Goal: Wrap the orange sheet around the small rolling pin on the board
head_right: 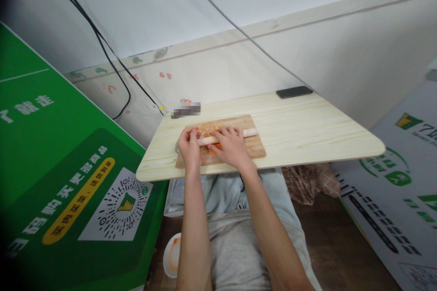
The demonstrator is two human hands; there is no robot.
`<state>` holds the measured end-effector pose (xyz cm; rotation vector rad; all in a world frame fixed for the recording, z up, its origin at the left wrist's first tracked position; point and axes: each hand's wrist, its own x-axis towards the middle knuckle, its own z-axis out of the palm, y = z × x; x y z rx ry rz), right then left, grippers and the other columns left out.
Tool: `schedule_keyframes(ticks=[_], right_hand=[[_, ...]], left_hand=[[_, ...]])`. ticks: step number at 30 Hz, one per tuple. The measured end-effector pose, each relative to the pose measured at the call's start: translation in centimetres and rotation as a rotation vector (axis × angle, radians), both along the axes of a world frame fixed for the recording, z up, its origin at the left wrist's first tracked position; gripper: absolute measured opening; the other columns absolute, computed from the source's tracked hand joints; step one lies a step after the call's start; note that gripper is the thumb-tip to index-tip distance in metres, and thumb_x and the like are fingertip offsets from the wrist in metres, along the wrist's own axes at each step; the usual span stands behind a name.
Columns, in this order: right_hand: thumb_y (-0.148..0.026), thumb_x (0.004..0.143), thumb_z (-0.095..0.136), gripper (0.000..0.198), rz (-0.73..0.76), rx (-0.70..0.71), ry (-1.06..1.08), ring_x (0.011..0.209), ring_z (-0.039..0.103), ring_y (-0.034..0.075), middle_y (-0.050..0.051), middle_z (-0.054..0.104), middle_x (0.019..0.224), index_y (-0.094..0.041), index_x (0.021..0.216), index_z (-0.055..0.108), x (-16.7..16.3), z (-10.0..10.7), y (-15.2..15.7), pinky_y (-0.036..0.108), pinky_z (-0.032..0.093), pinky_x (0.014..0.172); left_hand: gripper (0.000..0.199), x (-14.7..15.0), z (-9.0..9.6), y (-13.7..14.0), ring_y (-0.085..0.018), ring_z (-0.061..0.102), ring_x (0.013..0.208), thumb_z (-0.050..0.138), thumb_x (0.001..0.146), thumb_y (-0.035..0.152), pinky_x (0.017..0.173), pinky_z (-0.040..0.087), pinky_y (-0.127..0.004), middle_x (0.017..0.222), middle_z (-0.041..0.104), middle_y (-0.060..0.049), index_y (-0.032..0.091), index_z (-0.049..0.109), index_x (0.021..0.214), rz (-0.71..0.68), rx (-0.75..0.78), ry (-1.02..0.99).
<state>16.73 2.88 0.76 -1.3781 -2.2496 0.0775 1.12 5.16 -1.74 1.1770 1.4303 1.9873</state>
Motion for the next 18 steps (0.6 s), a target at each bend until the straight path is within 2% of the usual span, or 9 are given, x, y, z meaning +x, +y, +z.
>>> schedule_keyframes(ticks=[9, 18], right_hand=[[-0.044, 0.110, 0.062, 0.041, 0.017, 0.017, 0.017, 0.134, 0.059, 0.038, 0.013, 0.077, 0.143, -0.025, 0.143, 0.075, 0.10, -0.21, 0.11, 0.056, 0.036, 0.113], [-0.045, 0.109, 0.062, 0.042, 0.011, 0.007, 0.010, 0.131, 0.059, 0.039, 0.014, 0.077, 0.142, -0.024, 0.144, 0.076, 0.06, -0.09, 0.16, 0.056, 0.035, 0.113]], left_hand=[[0.017, -0.01, 0.13, -0.08, -0.018, 0.072, 0.083, 0.062, 0.095, 0.030, 0.083, 0.057, -0.031, 0.090, 0.077, -0.003, 0.021, 0.075, 0.091, 0.001, -0.014, 0.012], [0.017, 0.08, 0.27, -0.19, -0.018, 0.072, 0.082, 0.062, 0.095, 0.030, 0.083, 0.057, -0.031, 0.089, 0.076, -0.003, 0.021, 0.075, 0.090, -0.010, -0.003, 0.000]])
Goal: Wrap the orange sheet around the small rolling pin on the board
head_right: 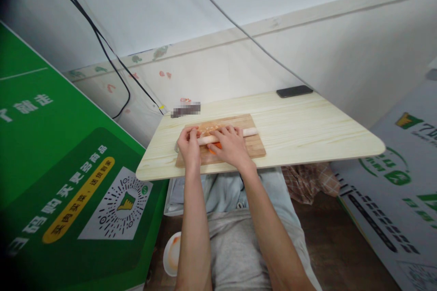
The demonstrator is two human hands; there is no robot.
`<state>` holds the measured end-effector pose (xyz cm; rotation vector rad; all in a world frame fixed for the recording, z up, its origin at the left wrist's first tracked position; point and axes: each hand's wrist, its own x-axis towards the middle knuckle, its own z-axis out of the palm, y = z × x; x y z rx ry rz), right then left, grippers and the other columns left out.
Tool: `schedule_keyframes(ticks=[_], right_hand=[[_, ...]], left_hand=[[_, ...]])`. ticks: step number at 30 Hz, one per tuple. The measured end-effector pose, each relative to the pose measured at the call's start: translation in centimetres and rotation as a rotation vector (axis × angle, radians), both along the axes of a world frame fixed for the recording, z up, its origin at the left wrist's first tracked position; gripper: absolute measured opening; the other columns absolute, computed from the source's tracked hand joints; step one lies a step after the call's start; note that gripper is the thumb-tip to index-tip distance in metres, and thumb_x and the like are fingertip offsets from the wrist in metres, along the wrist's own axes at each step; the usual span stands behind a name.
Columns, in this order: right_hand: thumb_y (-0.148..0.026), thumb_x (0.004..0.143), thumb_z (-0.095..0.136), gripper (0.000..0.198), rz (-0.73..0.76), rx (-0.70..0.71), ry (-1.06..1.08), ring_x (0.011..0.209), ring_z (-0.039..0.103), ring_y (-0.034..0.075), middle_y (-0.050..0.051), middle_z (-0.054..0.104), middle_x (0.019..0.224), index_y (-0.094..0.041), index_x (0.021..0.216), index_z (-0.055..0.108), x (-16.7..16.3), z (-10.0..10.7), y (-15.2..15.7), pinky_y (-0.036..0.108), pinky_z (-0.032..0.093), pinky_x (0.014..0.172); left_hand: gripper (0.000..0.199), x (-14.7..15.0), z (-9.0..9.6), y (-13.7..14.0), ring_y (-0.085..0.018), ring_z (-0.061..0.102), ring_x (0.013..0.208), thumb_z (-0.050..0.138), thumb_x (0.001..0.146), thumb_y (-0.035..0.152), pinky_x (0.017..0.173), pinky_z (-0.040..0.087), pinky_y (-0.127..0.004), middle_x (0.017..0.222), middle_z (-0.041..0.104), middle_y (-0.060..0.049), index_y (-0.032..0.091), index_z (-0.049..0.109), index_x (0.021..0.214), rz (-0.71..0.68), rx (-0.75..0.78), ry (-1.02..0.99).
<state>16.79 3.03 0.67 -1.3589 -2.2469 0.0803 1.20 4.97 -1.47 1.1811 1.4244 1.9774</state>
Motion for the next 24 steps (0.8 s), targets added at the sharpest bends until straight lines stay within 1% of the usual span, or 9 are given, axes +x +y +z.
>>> schedule_keyframes(ticks=[4, 14, 18, 20, 24], right_hand=[[-0.045, 0.110, 0.063, 0.043, -0.004, 0.001, -0.004, 0.131, 0.060, 0.038, 0.014, 0.077, 0.142, -0.022, 0.144, 0.075, -0.04, 0.00, -0.02, 0.055, 0.035, 0.113], [-0.045, 0.109, 0.063, 0.040, -0.007, 0.015, 0.001, 0.132, 0.060, 0.039, 0.014, 0.077, 0.143, -0.025, 0.140, 0.077, -0.04, -0.05, 0.00, 0.055, 0.036, 0.112], [-0.045, 0.109, 0.063, 0.041, -0.013, -0.001, -0.009, 0.132, 0.060, 0.039, 0.014, 0.077, 0.144, -0.024, 0.141, 0.077, -0.05, 0.13, -0.07, 0.056, 0.037, 0.111], [-0.044, 0.109, 0.063, 0.042, -0.006, -0.020, -0.010, 0.133, 0.059, 0.039, 0.014, 0.076, 0.144, -0.024, 0.143, 0.076, 0.06, 0.27, -0.18, 0.056, 0.037, 0.113], [-0.043, 0.110, 0.061, 0.045, 0.050, -0.050, 0.004, 0.141, 0.057, 0.036, 0.014, 0.073, 0.152, -0.025, 0.150, 0.071, 0.55, 0.50, -0.52, 0.056, 0.030, 0.123]], left_hand=[[0.017, 0.05, 0.04, 0.01, -0.018, 0.072, 0.082, 0.062, 0.094, 0.030, 0.082, 0.057, -0.031, 0.089, 0.076, -0.003, 0.020, 0.075, 0.090, -0.001, 0.006, -0.006], [0.016, -0.14, -0.25, 0.37, -0.018, 0.071, 0.081, 0.062, 0.093, 0.030, 0.081, 0.057, -0.030, 0.089, 0.076, -0.003, 0.021, 0.075, 0.090, 0.000, 0.008, -0.003], [0.016, -0.08, -0.19, 0.32, -0.017, 0.071, 0.080, 0.062, 0.093, 0.030, 0.080, 0.057, -0.030, 0.089, 0.076, -0.003, 0.021, 0.075, 0.090, -0.004, 0.008, -0.011], [0.016, -0.06, -0.15, 0.26, -0.018, 0.071, 0.081, 0.062, 0.094, 0.030, 0.080, 0.057, -0.030, 0.089, 0.076, -0.003, 0.020, 0.075, 0.090, -0.007, 0.010, -0.018], [0.016, -0.09, -0.14, 0.20, -0.018, 0.072, 0.081, 0.062, 0.094, 0.030, 0.080, 0.057, -0.030, 0.088, 0.076, -0.003, 0.020, 0.075, 0.090, -0.012, 0.014, -0.026]])
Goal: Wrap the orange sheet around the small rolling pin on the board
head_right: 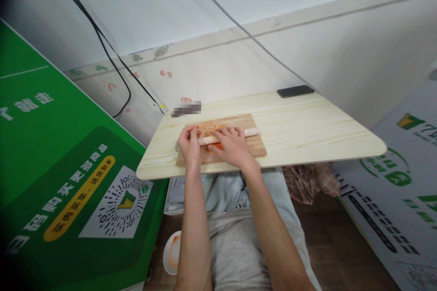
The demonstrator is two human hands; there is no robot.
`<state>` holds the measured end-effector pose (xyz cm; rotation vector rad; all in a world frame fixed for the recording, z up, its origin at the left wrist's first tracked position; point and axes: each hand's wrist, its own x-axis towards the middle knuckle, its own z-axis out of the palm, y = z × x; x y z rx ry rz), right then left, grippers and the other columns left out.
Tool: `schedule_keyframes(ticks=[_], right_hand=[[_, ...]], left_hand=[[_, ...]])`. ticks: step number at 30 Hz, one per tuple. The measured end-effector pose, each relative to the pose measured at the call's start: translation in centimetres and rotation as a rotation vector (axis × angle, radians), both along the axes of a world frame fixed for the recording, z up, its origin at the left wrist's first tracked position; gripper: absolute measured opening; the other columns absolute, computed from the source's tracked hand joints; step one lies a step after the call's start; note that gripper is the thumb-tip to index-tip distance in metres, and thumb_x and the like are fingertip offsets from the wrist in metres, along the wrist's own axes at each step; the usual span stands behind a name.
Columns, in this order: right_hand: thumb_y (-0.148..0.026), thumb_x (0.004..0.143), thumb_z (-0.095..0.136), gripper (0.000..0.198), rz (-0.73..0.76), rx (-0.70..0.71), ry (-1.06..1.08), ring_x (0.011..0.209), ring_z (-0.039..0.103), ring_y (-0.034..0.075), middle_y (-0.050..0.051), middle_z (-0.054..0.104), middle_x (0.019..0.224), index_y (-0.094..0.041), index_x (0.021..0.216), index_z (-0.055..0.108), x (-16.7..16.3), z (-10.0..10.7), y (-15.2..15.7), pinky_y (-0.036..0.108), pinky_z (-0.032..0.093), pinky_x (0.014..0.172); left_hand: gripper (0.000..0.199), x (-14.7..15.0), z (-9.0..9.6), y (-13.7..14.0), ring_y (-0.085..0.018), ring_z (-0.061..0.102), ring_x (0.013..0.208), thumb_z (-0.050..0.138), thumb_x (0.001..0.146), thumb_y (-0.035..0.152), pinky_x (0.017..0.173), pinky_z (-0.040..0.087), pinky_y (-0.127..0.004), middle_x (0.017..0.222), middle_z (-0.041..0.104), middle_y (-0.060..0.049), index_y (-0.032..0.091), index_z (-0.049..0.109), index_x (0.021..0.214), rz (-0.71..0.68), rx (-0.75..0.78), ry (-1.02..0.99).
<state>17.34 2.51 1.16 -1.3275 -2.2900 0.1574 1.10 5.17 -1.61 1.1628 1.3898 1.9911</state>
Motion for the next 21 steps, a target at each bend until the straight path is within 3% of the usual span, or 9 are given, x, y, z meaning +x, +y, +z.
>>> schedule_keyframes(ticks=[21], right_hand=[[-0.044, 0.111, 0.059, 0.044, -0.022, 0.021, -0.006, 0.137, 0.059, 0.039, 0.015, 0.073, 0.150, -0.024, 0.147, 0.073, -0.26, -0.26, 0.10, 0.058, 0.035, 0.118]], left_hand=[[0.016, -0.18, -0.23, 0.04, -0.018, 0.073, 0.083, 0.062, 0.095, 0.030, 0.082, 0.058, -0.031, 0.092, 0.077, -0.003, 0.021, 0.075, 0.092, 0.004, -0.006, 0.031]])
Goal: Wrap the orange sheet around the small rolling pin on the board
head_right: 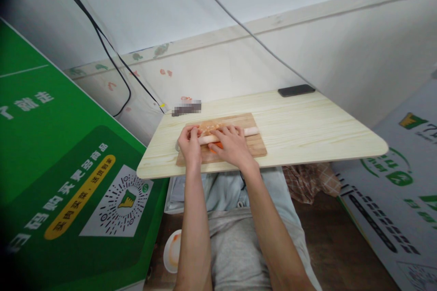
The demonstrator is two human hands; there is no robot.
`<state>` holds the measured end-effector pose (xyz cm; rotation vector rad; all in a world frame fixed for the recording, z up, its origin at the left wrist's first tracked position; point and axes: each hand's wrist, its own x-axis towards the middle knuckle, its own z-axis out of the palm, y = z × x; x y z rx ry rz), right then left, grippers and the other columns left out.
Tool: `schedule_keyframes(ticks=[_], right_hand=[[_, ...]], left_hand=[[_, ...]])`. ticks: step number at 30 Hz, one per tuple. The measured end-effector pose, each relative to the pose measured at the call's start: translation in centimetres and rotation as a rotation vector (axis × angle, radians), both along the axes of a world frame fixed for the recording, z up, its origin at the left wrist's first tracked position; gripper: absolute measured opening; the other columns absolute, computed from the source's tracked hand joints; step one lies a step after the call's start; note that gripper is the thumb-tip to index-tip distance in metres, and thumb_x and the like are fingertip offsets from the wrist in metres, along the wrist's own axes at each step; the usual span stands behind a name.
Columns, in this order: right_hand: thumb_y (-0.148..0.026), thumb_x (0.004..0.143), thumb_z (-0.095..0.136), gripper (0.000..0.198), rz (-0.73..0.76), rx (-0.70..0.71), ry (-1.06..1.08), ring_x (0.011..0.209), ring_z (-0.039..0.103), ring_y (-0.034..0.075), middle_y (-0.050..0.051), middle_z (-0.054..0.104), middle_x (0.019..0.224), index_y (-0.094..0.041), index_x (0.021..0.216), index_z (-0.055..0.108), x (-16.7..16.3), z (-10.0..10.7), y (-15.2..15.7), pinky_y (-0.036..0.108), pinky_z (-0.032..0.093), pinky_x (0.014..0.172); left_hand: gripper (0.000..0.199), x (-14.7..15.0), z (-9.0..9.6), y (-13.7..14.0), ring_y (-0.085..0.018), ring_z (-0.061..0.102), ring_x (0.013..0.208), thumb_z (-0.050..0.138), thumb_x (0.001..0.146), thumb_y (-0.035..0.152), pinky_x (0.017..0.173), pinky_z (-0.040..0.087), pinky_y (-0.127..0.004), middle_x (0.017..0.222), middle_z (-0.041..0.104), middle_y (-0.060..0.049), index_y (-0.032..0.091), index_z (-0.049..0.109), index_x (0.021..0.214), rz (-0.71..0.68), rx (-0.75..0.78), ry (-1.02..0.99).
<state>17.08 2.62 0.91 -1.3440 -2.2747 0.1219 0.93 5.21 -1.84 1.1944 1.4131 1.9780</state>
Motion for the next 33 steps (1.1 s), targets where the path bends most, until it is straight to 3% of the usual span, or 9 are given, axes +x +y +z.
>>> schedule_keyframes(ticks=[33], right_hand=[[-0.046, 0.110, 0.061, 0.042, -0.035, 0.049, -0.022, 0.132, 0.059, 0.038, 0.014, 0.076, 0.142, -0.023, 0.142, 0.076, -0.39, -0.43, 0.36, 0.055, 0.035, 0.114]], left_hand=[[0.016, -0.05, -0.15, 0.22, -0.018, 0.074, 0.082, 0.063, 0.095, 0.030, 0.081, 0.059, -0.031, 0.091, 0.077, -0.004, 0.021, 0.075, 0.091, 0.004, 0.006, -0.009]])
